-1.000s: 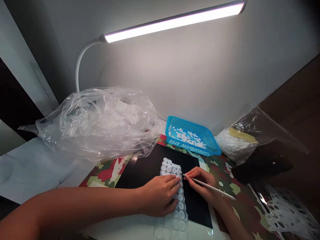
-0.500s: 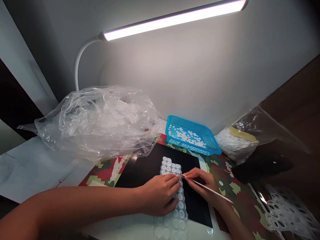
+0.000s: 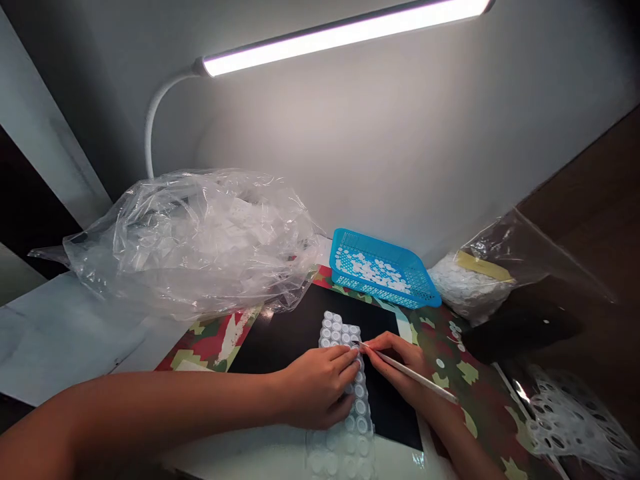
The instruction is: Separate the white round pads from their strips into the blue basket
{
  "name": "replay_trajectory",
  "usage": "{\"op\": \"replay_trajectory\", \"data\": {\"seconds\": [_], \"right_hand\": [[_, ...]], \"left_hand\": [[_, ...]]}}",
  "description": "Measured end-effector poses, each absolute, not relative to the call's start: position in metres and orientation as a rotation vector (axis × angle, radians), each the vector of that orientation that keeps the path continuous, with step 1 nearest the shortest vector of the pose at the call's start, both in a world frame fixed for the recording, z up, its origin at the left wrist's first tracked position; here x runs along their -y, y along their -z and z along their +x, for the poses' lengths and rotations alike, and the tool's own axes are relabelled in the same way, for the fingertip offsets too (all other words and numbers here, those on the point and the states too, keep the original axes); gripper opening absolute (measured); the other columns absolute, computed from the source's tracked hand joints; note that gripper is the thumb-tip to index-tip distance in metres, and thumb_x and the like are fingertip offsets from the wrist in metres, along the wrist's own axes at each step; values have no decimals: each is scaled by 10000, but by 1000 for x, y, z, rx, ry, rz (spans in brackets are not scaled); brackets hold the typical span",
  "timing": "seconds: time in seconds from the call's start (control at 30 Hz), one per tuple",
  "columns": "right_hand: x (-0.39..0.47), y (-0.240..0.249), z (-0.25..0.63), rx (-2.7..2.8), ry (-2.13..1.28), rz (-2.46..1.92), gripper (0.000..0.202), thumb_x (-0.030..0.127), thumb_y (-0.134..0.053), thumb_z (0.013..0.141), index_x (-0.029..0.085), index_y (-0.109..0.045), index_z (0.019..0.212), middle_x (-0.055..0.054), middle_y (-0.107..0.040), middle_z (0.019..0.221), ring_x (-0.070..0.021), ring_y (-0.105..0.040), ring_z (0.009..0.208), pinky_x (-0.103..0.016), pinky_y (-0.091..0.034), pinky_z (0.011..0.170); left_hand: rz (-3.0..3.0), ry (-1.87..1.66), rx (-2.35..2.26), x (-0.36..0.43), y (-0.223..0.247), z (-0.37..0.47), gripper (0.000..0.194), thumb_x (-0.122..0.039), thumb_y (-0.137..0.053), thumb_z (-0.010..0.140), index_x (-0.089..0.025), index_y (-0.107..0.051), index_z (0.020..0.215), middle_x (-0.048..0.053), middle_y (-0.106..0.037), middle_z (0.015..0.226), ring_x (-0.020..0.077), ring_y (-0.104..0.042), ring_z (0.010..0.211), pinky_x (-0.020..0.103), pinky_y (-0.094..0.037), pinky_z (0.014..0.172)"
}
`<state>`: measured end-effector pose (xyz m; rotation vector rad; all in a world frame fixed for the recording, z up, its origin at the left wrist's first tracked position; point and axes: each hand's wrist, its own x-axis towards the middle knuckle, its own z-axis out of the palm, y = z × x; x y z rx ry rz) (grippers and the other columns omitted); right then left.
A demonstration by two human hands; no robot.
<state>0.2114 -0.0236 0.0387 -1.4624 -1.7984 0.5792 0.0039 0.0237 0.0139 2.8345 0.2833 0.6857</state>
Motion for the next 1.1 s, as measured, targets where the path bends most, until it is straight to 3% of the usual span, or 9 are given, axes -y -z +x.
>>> {"op": "replay_trajectory", "data": {"seconds": [0.6,1.1], "right_hand": [[26,-37,226,1886,-632,-1505,64,243,-595,834,210,-634,795,-32,-695,822,-177,-660,728,-262,-526,644],[24,-23,224,1934,-396,-1345,114,236,-538,893,238,-643,937,-25,-692,969,-187,-670,883,-312,-552,804]], "left_hand": [[2866,-684,-287,-23,-12,5,472,-268,-448,826,1,-521,1207,217,-543,1269,289,-506,1188,363,-434,981],[2919,-775,-283,-23,-7,6,452,-285,-425,853,5,-559,1173,211,-565,1247,285,-532,1161,343,-439,968]]}}
